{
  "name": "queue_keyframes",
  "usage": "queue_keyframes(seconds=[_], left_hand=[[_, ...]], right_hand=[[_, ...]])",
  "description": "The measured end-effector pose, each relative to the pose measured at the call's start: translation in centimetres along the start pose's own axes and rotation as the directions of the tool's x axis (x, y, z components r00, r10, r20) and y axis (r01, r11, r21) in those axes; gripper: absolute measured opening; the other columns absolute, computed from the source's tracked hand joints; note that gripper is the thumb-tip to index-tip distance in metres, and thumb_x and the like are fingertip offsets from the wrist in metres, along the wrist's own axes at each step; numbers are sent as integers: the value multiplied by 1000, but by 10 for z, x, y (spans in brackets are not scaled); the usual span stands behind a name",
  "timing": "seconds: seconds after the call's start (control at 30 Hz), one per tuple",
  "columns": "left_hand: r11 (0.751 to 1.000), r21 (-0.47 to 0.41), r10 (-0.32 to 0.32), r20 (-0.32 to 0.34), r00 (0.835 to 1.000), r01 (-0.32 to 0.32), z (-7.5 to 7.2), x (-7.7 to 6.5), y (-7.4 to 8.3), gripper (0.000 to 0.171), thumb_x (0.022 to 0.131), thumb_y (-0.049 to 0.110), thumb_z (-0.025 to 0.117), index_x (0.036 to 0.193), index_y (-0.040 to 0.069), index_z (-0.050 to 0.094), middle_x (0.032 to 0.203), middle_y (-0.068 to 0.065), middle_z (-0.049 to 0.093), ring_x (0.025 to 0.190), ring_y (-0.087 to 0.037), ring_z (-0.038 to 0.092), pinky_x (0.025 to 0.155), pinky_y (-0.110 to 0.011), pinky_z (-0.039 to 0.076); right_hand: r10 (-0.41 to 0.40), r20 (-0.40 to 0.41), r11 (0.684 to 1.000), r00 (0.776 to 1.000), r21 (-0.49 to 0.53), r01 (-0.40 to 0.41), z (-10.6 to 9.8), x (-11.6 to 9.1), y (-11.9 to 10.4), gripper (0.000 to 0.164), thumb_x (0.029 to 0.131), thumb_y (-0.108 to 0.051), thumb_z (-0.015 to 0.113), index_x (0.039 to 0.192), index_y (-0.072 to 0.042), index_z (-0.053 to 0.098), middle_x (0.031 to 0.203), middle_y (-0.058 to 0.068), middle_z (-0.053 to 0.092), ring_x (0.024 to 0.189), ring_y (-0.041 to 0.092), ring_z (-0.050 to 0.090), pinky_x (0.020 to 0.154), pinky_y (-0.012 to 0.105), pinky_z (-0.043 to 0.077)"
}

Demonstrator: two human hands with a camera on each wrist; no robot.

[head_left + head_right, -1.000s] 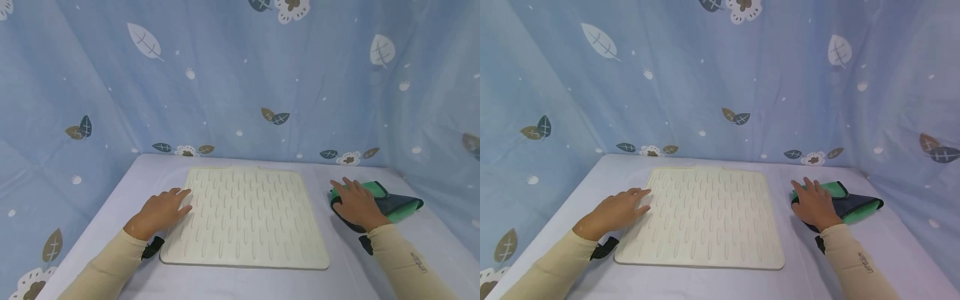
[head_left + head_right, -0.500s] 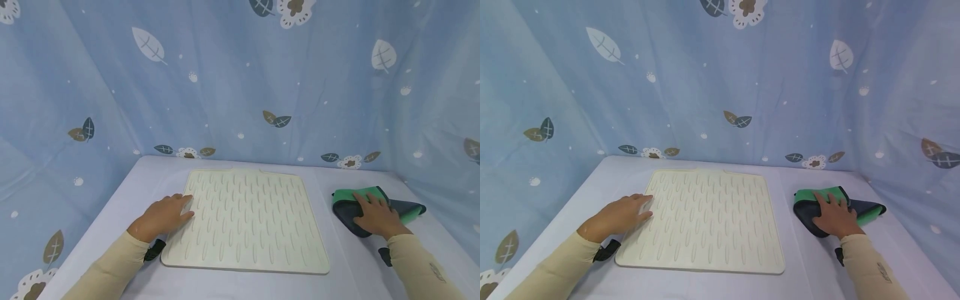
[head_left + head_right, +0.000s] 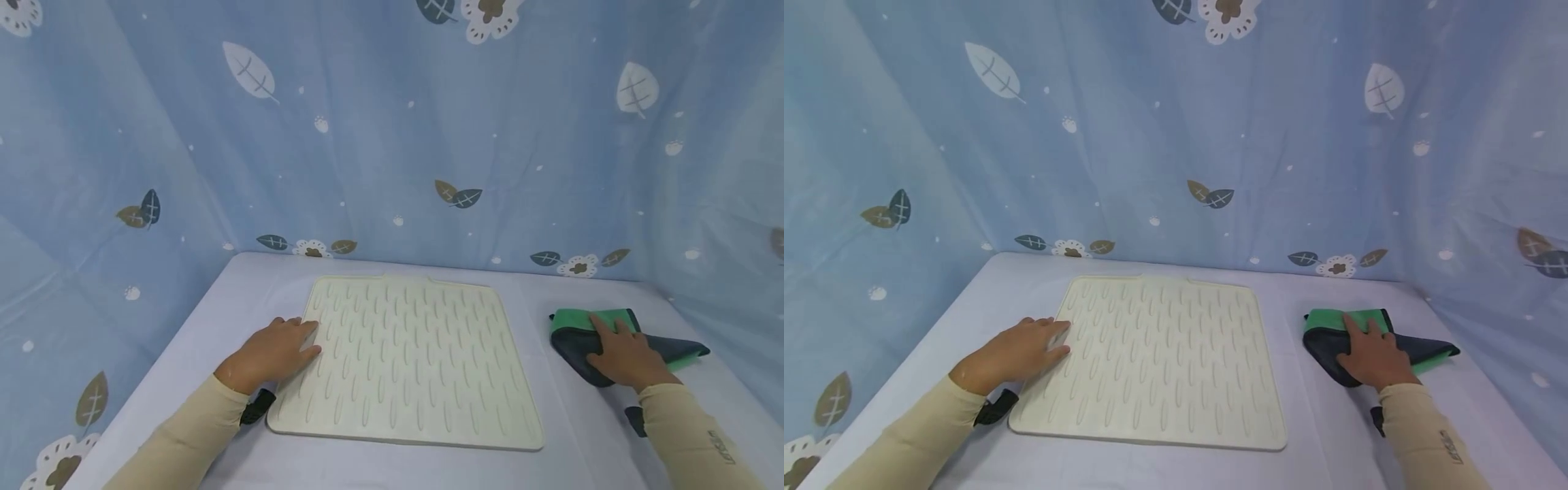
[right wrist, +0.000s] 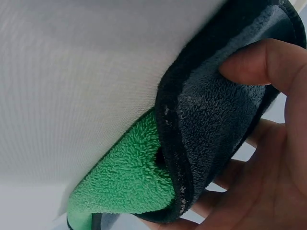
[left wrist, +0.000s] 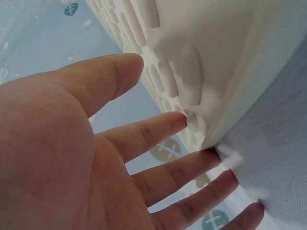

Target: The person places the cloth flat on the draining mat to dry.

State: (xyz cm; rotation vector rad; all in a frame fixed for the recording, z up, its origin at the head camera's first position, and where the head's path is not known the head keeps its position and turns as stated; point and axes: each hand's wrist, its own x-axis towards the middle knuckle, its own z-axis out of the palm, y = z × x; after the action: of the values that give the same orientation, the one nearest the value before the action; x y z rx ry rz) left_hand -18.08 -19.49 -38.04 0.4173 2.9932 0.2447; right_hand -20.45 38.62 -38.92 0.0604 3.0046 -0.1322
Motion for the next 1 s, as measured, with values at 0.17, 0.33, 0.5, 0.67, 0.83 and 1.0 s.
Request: queue_keyframes(seconds=[0.17,0.33,0.5,0.67,0.83,1.0], left_hand=[[1000,-8,1,-6,1000,-1,-1,0,0,52,98,33,62,140,2,56,140,-28,55,127,-48,53,101,-58,46],[1000,-3,7,-11,1000,-7,-2,-1,3,52,98,33,62,139,1,57,140,-28,56,126,-48,53,100,-58,47],[1000,13,4,-16,1000,-3,-3,0,4,52,98,34,62,139,2,57,140,-27,56,126,-49,53,100,-58,47],[1000,16,-7,-17,1000,8,-4,0,5,51,98,34,63,138,2,58,139,-27,56,126,-48,53,100,-58,47],[1000,22,4,-29,1000,-3,-4,0,4,51,98,34,63,137,1,59,138,-27,57,124,-48,54,99,-59,48],[1000,21,8,-34,999,-7,-4,-1,3,50,98,33,63,136,1,60,137,-27,58,124,-48,54,99,-58,48]], right_hand=[[0,-7,1000,1000,-24,0,-2,-1,-1,83,90,-29,65,151,9,23,142,50,22,122,76,25,84,80,38],[-18,-24,998,1000,-55,16,-3,-2,-1,80,90,-26,66,150,9,27,138,48,30,118,73,33,82,78,41],[-23,-29,996,999,-86,20,-5,-1,2,75,89,-19,69,147,10,32,134,45,38,113,69,41,80,75,44],[-12,-34,996,999,-84,9,-8,-1,0,68,89,-14,68,144,11,37,133,44,42,112,67,44,82,75,44],[10,-71,997,997,-76,-16,-12,-2,-5,57,90,-9,64,139,12,44,131,41,49,112,64,48,84,73,44],[10,-112,998,994,-68,-17,-13,-5,-11,48,89,-5,62,134,11,51,128,40,54,109,62,53,81,72,46]])
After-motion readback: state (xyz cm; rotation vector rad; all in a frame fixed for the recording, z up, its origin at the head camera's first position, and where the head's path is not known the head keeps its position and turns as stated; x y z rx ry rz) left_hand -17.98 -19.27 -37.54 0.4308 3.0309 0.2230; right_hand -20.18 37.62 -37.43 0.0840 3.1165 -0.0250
